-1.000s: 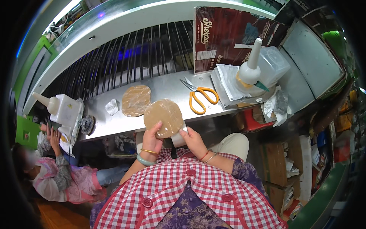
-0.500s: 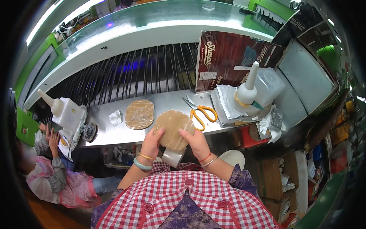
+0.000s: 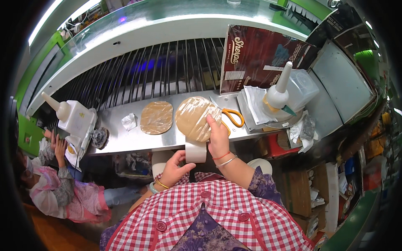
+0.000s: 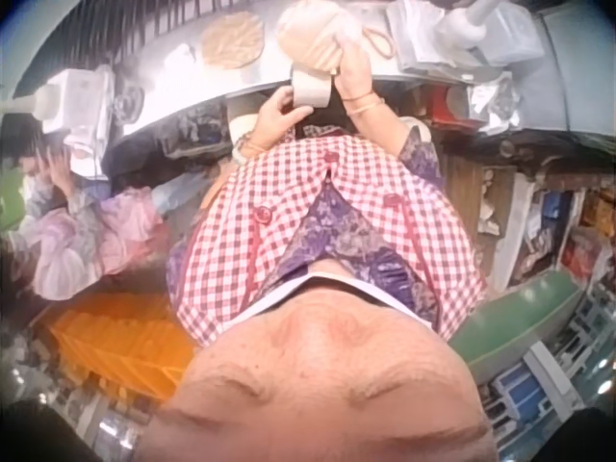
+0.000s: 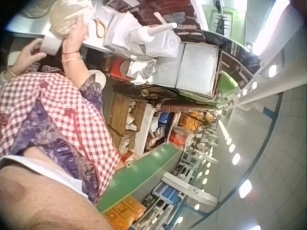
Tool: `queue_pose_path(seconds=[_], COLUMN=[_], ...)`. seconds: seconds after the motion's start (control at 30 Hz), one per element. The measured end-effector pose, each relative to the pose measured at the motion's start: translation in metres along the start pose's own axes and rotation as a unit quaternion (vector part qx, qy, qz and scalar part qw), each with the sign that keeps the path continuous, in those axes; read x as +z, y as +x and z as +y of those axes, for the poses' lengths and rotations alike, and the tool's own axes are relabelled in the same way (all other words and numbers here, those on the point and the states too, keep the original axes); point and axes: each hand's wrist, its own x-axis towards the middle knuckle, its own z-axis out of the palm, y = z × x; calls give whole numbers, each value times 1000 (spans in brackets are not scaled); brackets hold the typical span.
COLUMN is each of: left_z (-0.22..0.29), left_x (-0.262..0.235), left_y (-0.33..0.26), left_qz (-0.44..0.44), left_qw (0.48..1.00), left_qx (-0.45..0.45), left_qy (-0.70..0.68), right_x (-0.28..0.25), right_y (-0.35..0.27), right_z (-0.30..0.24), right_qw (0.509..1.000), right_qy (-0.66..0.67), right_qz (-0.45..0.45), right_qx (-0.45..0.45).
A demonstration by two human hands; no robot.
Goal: The person wraps small, flat cardboard items with clear packing tape. They use scissors to cut the tape and a cloth to smooth the surface. The wrapped items are placed on a metal workbench next to a conveyor belt.
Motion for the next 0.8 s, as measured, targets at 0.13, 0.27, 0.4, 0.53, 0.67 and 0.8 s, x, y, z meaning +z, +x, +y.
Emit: queue_pose_path(seconds=[0.13,0.27,0.4,0.53,0.67,0.8], left_z=[-19,-25,-32,-34,-32,-27], left_x=[-2,-12,-13,-13,-3,-2], left_y=[-1,-9,-18,-24,-29,-33], left_qz=[50,90,108,125,134,143], left_qw=[989,975,981,976,988,983], left_qx=[39,56,15,3,-35,-107], left_qy=[134,198,163,176,73,44], right_x=[6,8,-2,-6,-17,-12], right_y=[5,10,12,12,14,13], right_z=[9,18,32,39,38,29], right_qw=[1000,997,992,991,988,991], right_qy=[9,40,53,49,62,46], right_qz=[13,52,85,94,110,107], right_qx=[12,31,78,84,94,72])
